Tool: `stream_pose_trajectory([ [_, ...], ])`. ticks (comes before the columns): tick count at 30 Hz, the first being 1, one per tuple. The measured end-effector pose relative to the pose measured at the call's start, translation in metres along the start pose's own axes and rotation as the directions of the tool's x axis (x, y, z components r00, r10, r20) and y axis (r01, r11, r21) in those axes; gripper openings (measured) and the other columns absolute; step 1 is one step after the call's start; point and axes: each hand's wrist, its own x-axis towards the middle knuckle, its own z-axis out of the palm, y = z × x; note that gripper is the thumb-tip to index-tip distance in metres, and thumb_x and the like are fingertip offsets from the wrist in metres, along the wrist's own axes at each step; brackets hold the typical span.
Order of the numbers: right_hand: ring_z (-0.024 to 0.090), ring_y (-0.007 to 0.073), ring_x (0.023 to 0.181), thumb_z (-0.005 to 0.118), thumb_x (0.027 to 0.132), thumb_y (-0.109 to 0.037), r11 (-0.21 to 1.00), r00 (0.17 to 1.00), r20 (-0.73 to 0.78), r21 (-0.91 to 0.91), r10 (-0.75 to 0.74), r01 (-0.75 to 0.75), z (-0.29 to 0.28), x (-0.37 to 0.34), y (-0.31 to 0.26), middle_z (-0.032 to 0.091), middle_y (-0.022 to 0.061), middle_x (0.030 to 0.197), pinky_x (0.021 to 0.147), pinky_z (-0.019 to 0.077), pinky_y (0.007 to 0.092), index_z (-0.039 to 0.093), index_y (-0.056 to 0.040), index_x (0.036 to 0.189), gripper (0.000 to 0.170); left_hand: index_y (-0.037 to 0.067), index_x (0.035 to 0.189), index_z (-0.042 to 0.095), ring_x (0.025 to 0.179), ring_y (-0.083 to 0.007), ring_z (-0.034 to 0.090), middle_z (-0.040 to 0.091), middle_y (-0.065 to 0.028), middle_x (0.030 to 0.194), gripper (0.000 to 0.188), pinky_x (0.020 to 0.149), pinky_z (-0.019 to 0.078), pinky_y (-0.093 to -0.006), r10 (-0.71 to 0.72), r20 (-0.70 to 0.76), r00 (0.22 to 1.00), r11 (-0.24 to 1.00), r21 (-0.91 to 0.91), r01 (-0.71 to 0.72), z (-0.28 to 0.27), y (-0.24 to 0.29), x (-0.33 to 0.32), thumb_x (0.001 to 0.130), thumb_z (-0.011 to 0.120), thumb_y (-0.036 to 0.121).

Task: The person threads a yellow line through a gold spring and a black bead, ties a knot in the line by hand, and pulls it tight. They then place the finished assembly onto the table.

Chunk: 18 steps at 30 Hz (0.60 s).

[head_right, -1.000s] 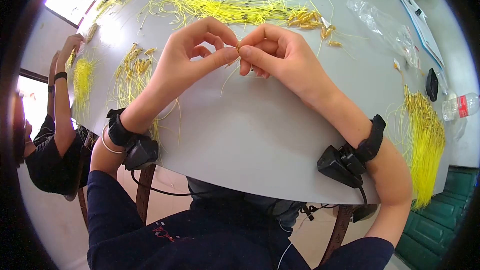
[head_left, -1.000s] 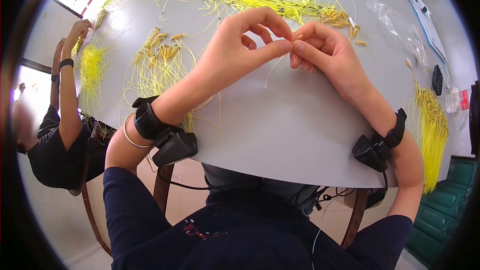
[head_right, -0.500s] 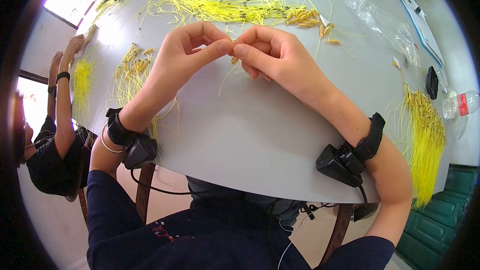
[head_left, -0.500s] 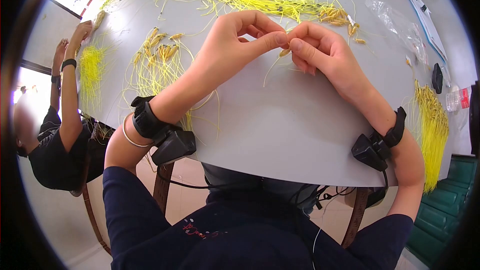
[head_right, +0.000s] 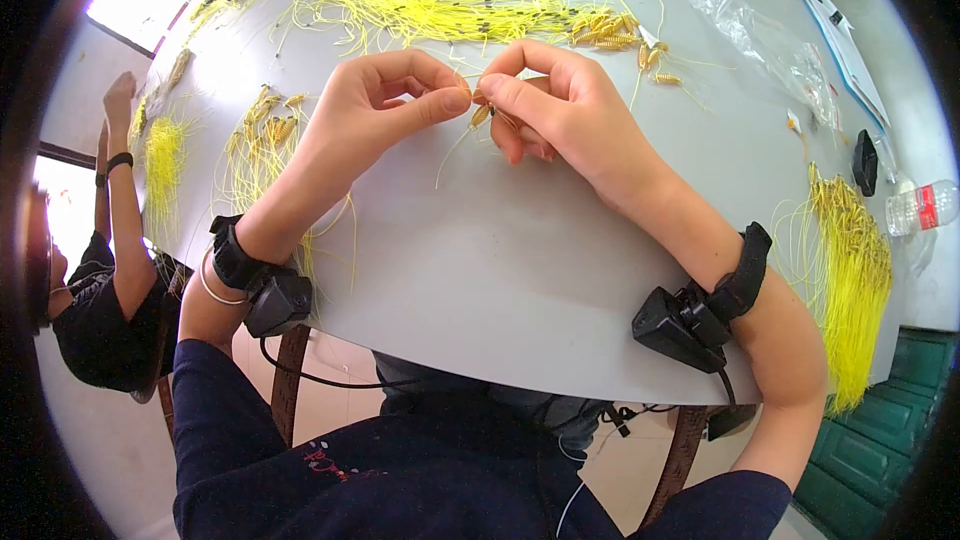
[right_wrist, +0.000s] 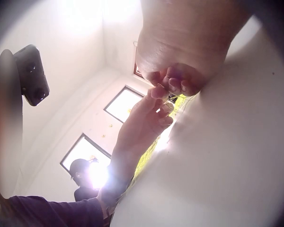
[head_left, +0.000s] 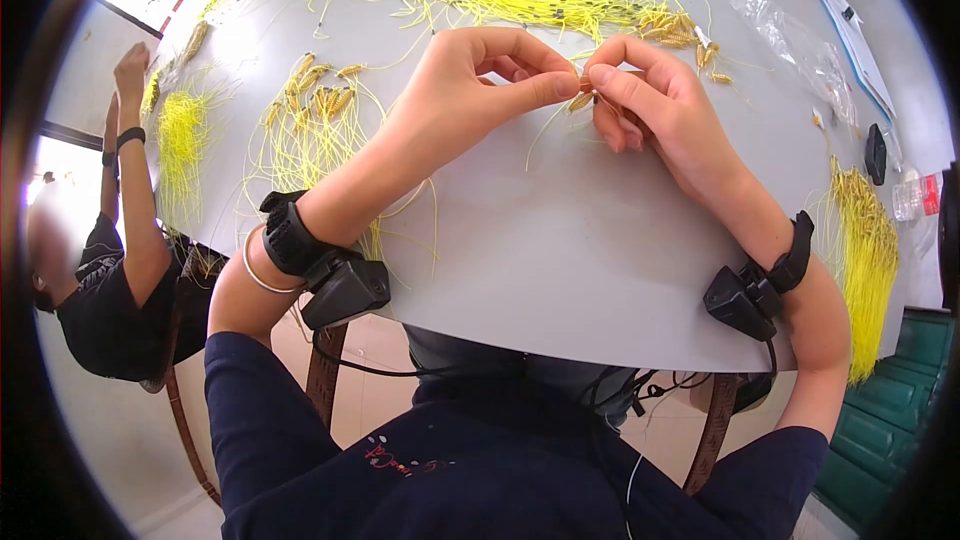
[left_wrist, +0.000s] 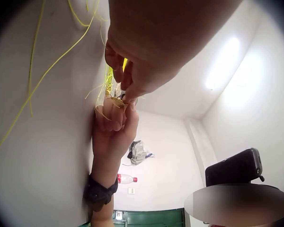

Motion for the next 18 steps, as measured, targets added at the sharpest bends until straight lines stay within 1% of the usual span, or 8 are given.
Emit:
stream_pose_trajectory([
  [4, 0.039, 0.0027, 0.051, 0.051, 0.091, -0.024, 0.999, 0.999, -0.037, 0.029, 0.016, -0.015, -0.001, 0.0, -0.001, 0.05, -0.0008, 0.058, 0.047, 0.0277, 0.018, 0.054, -0.0069, 0.09, 0.018, 0.004, 0.089, 0.063, 0.082, -0.006, 0.054, 0.062, -0.0005, 0.087, 0.016, 0.075, 0.0417, -0.0211, 0.03, 0.025, 0.999, 1.0, 0.002, -0.03, 0.0, -0.002, 0.001, 0.083, 0.065, 0.018],
  [6, 0.038, 0.0026, 0.051, 0.051, 0.091, -0.025, 1.0, 1.0, -0.026, 0.023, 0.011, -0.01, -0.001, 0.0, -0.001, 0.049, -0.0014, 0.057, 0.047, 0.0275, 0.018, 0.053, -0.007, 0.09, 0.018, 0.005, 0.089, 0.059, 0.085, -0.0062, 0.052, 0.061, -0.0009, 0.091, 0.012, 0.073, 0.0404, -0.0205, 0.148, 0.02, 0.989, 0.986, -0.077, -0.146, 0.002, -0.003, 0.0, 0.084, 0.062, 0.016],
  [7, 0.038, 0.0027, 0.052, 0.052, 0.091, -0.026, 1.0, 0.999, -0.041, 0.006, 0.016, -0.016, 0.0, 0.001, -0.001, 0.048, -0.0018, 0.058, 0.048, 0.0273, 0.0178, 0.053, -0.0069, 0.091, 0.019, 0.005, 0.089, 0.059, 0.085, -0.0062, 0.052, 0.061, -0.0009, 0.091, 0.012, 0.073, 0.0404, -0.0205, 0.147, 0.02, 0.989, 0.986, -0.078, -0.145, 0.001, -0.002, 0.0, 0.084, 0.062, 0.016],
  [9, 0.037, 0.0027, 0.053, 0.052, 0.091, -0.027, 1.0, 0.998, -0.056, -0.01, 0.021, -0.022, 0.001, 0.0, -0.001, 0.047, -0.0022, 0.058, 0.048, 0.027, 0.0175, 0.053, -0.0068, 0.092, 0.02, 0.008, 0.089, 0.054, 0.089, -0.0069, 0.051, 0.059, -0.0012, 0.094, 0.01, 0.073, 0.0387, -0.0205, 0.184, 0.118, 0.976, 0.946, -0.291, -0.143, 0.001, 0.002, -0.002, 0.087, 0.056, 0.017],
  [10, 0.037, 0.0028, 0.053, 0.052, 0.091, -0.026, 1.0, 0.999, -0.036, 0.011, 0.005, -0.005, 0.001, 0.0, -0.001, 0.048, -0.0019, 0.06, 0.048, 0.0276, 0.0176, 0.053, -0.0067, 0.094, 0.02, 0.008, 0.089, 0.054, 0.089, -0.0069, 0.051, 0.059, -0.0012, 0.094, 0.01, 0.073, 0.0387, -0.0205, 0.179, 0.115, 0.977, 0.947, -0.289, -0.139, 0.001, 0.001, -0.001, 0.087, 0.056, 0.017],
  [13, 0.038, 0.0032, 0.054, 0.052, 0.091, -0.025, 0.997, 0.999, -0.004, 0.061, -0.037, 0.037, 0.004, 0.002, 0.002, 0.049, -0.0014, 0.063, 0.05, 0.0293, 0.018, 0.054, -0.0062, 0.096, 0.019, 0.012, 0.089, 0.051, 0.091, -0.0074, 0.051, 0.06, -0.0027, 0.099, 0.009, 0.074, 0.037, -0.0206, 0.167, 0.143, 0.976, 0.885, -0.458, -0.084, 0.001, -0.006, 0.001, 0.09, 0.05, 0.02],
  [15, 0.039, 0.0035, 0.055, 0.053, 0.091, -0.024, 0.995, 0.998, -0.004, 0.085, -0.061, 0.061, 0.005, 0.001, 0.001, 0.05, -0.0012, 0.064, 0.05, 0.0303, 0.0182, 0.054, -0.0059, 0.098, 0.019, 0.015, 0.09, 0.05, 0.096, -0.0077, 0.05, 0.059, -0.0049, 0.106, 0.009, 0.078, 0.0374, -0.0213, 0.125, 0.129, 0.984, 0.788, -0.615, -0.019, 0.002, -0.005, 0.002, 0.092, 0.046, 0.023],
  [18, 0.042, 0.0039, 0.057, 0.054, 0.089, -0.017, 0.993, 0.997, -0.026, 0.092, -0.068, 0.07, 0.009, -0.002, -0.001, 0.052, -0.0005, 0.067, 0.052, 0.0331, 0.0188, 0.055, -0.0049, 0.101, 0.016, 0.016, 0.092, 0.05, 0.098, -0.0077, 0.05, 0.057, -0.0055, 0.113, 0.008, 0.082, 0.0383, -0.0229, 0.111, 0.078, 0.991, 0.776, -0.63, -0.037, -0.001, -0.01, 0.005, 0.092, 0.047, 0.023],
])
